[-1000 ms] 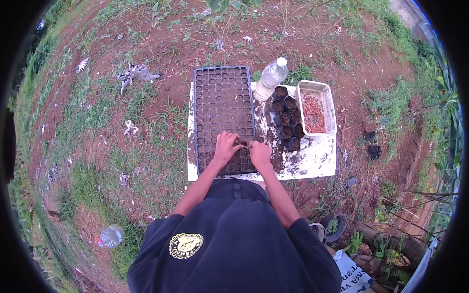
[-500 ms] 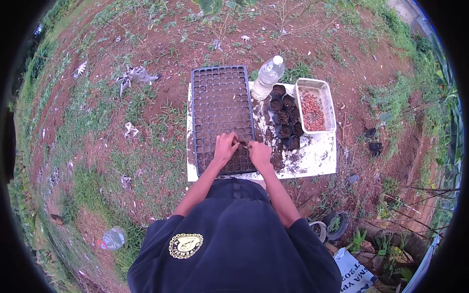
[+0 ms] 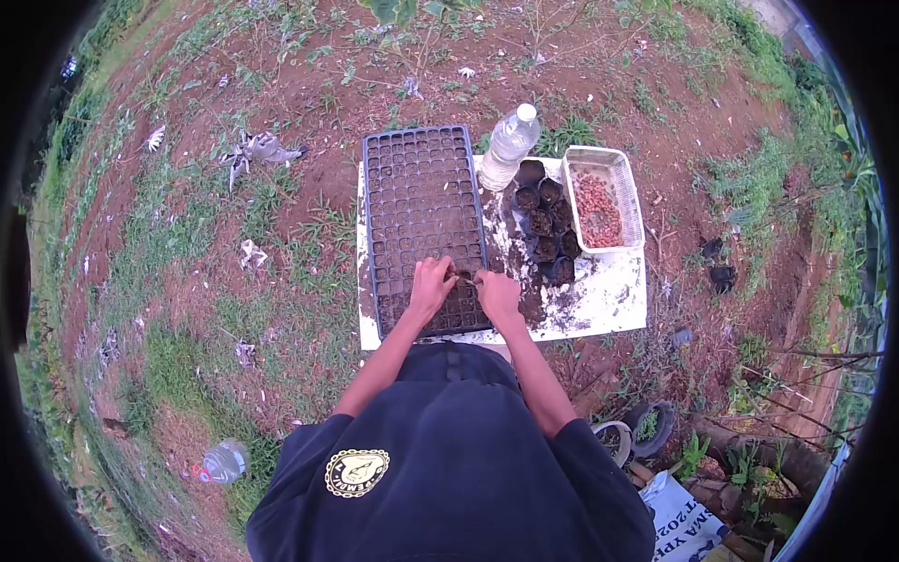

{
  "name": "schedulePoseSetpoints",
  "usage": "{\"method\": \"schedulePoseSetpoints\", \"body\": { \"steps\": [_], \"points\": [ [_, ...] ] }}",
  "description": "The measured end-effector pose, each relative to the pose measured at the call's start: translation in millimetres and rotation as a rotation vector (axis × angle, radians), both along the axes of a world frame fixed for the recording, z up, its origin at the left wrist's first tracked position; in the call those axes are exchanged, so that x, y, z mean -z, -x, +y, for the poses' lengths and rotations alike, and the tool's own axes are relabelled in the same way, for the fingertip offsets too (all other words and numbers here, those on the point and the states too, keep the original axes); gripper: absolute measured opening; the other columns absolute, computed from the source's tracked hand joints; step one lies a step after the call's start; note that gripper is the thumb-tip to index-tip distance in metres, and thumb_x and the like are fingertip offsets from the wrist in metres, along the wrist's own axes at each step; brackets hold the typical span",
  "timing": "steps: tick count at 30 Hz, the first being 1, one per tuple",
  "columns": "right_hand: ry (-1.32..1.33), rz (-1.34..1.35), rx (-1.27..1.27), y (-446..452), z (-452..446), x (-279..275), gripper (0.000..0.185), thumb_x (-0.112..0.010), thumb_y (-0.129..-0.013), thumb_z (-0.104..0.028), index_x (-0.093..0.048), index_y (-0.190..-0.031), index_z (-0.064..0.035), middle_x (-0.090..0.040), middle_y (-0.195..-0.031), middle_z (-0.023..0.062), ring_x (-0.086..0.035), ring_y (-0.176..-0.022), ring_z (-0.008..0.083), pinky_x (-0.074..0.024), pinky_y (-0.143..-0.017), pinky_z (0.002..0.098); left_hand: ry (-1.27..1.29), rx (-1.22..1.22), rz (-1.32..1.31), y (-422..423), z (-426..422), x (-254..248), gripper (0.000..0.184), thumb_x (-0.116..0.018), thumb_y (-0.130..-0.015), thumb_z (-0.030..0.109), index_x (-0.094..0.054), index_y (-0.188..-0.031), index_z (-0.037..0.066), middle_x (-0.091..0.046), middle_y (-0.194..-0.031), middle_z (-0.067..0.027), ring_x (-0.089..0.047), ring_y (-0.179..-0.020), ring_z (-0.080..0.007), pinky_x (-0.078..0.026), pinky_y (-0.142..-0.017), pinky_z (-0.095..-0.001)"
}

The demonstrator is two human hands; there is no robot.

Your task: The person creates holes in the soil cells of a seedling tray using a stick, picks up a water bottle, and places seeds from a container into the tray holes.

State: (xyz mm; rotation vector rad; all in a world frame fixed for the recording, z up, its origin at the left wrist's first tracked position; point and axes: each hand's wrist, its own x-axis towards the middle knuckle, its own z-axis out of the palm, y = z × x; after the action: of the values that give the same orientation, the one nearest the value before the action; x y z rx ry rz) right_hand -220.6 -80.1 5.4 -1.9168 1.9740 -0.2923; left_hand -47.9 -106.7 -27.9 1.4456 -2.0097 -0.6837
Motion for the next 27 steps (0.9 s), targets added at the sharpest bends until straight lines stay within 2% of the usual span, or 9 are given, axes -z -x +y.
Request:
{"method": "schedulePoseSetpoints", "body": {
  "steps": [1,3,9,11,13,16,27],
  "points": [
    [0.005,0.013,-0.011,-0.5,-0.4,-0.8,0.009,-0.070,-0.084,-0.023,-0.074,-0.091,-0.0179,-0.070,-0.075,0.0154,-0.070,-0.074,0.0356,-0.0548,-0.065,0.0464,0.000,0.000,-0.002,-0.9,-0.3,0.7,0.021,-0.073,-0.078,0.013,-0.056,-0.089,0.008,-0.065,-0.080,-0.0082,-0.058,-0.087,-0.0303,-0.040,-0.080,-0.0443],
    [0.000,-0.008,0.002,-1.1,0.1,-2.5,0.008,-0.069,-0.084,-0.021,-0.074,-0.089,-0.0166,-0.070,-0.075,0.0160,-0.070,-0.074,0.0359,-0.0546,-0.067,0.0467,-0.106,0.032,0.030,-3.1,-1.3,2.2,0.018,-0.071,-0.080,0.013,-0.058,-0.092,0.009,-0.065,-0.081,-0.0074,-0.058,-0.089,-0.0296,-0.039,-0.081,-0.0442],
    [0.000,-0.035,0.004,-0.6,1.6,-4.4,0.008,-0.068,-0.083,-0.019,-0.074,-0.087,-0.0158,-0.070,-0.075,0.0161,-0.070,-0.074,0.0359,-0.0545,-0.067,0.0468,-0.015,-0.131,0.117,-20.0,0.2,0.9,0.018,-0.071,-0.082,0.014,-0.064,-0.099,0.013,-0.068,-0.087,-0.0038,-0.058,-0.091,-0.0263,-0.038,-0.082,-0.0423],
    [-0.004,-0.039,0.002,0.1,1.8,-0.3,0.008,-0.068,-0.083,-0.018,-0.074,-0.088,-0.0159,-0.070,-0.075,0.0161,-0.070,-0.074,0.0359,-0.0546,-0.067,0.0467,-0.023,-0.124,0.071,-24.6,3.6,1.8,0.019,-0.071,-0.081,0.014,-0.066,-0.100,0.014,-0.069,-0.089,-0.0021,-0.058,-0.090,-0.0250,-0.038,-0.084,-0.0412],
    [-0.009,-0.018,-0.027,2.4,1.3,1.4,0.010,-0.070,-0.085,-0.023,-0.073,-0.093,-0.0185,-0.070,-0.075,0.0144,-0.070,-0.073,0.0357,-0.0549,-0.066,0.0467,-0.011,0.016,0.094,-24.1,5.8,2.4,0.022,-0.075,-0.079,0.016,-0.069,-0.099,0.014,-0.070,-0.092,-0.0003,-0.058,-0.089,-0.0232,-0.037,-0.084,-0.0396],
    [-0.015,-0.014,-0.031,3.7,2.2,1.4,0.010,-0.070,-0.085,-0.023,-0.073,-0.094,-0.0188,-0.070,-0.074,0.0144,-0.070,-0.074,0.0357,-0.0548,-0.066,0.0467,0.001,0.095,0.027,-20.7,6.7,3.6,0.025,-0.077,-0.077,0.017,-0.070,-0.100,0.015,-0.070,-0.094,0.0008,-0.057,-0.090,-0.0227,-0.037,-0.085,-0.0390],
    [-0.067,-0.048,-0.009,5.6,3.8,0.4,0.011,-0.069,-0.086,-0.022,-0.073,-0.096,-0.0182,-0.071,-0.077,0.0138,-0.069,-0.076,0.0351,-0.0543,-0.069,0.0465,-0.030,0.132,0.000,-19.5,5.8,6.2,0.021,-0.073,-0.081,0.018,-0.068,-0.101,0.014,-0.070,-0.091,-0.0015,-0.058,-0.091,-0.0235,-0.037,-0.087,-0.0393]
  ]
}}
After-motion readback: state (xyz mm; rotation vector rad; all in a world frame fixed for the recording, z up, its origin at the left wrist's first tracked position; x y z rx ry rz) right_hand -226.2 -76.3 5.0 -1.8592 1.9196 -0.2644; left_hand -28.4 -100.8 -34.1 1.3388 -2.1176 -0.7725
